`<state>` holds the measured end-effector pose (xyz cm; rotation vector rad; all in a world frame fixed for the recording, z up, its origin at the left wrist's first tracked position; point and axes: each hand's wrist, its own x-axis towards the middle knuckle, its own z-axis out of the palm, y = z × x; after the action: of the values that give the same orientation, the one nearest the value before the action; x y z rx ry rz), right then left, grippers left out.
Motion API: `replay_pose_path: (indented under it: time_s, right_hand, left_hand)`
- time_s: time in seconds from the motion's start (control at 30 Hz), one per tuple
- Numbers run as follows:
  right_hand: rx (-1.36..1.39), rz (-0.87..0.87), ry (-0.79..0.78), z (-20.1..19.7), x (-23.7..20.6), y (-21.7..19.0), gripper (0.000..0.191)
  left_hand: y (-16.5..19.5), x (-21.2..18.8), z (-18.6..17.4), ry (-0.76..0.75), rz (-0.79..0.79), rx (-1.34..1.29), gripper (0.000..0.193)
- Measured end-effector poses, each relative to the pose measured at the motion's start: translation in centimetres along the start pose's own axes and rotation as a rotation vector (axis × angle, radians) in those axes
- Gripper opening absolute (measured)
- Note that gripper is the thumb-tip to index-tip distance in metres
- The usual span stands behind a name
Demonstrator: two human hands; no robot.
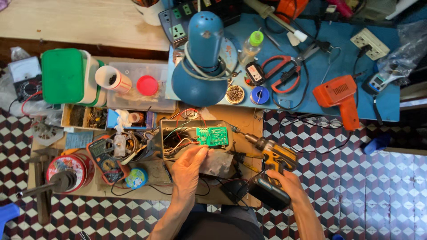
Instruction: The person works at a cluttered repair bench on an electronic device, handling a multimeter, a small control panel, and a green circuit board inside a metal enclosure. They test components with the multimeter, reposition the board, use a cordless drill on the enclosure, and finish by prying or adjusting the board with a screwdriver.
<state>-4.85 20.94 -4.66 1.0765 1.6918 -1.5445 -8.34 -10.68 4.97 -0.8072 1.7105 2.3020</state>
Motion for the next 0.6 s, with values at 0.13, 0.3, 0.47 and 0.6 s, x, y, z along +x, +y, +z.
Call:
replay_pose_path:
  time_s: [0.13,0.3,0.47,0.6]
  right_hand:
    - [0.000,-0.173,0.231,-1.7,-7.1,1.6,0.037]
    - [0.056,-0.398,0.285,-2.1,-11.3,-0.6,0.037]
    - [0.056,-0.483,0.217,-0.9,-11.0,-3.2,0.038]
    - [0.033,-0.502,0.160,0.3,-9.6,-4.5,0.039]
  left_hand:
    - [0.6,0.5,0.4,-0.059,-0.037,-0.053,0.029]
    - [1.0,1.5,1.4,-0.095,-0.061,-0.077,0.032]
    - [0.4,3.0,1.8,-0.035,0.040,-0.087,0.030]
    - [0.0,3.6,1.8,0.019,-0.017,-0.143,0.028]
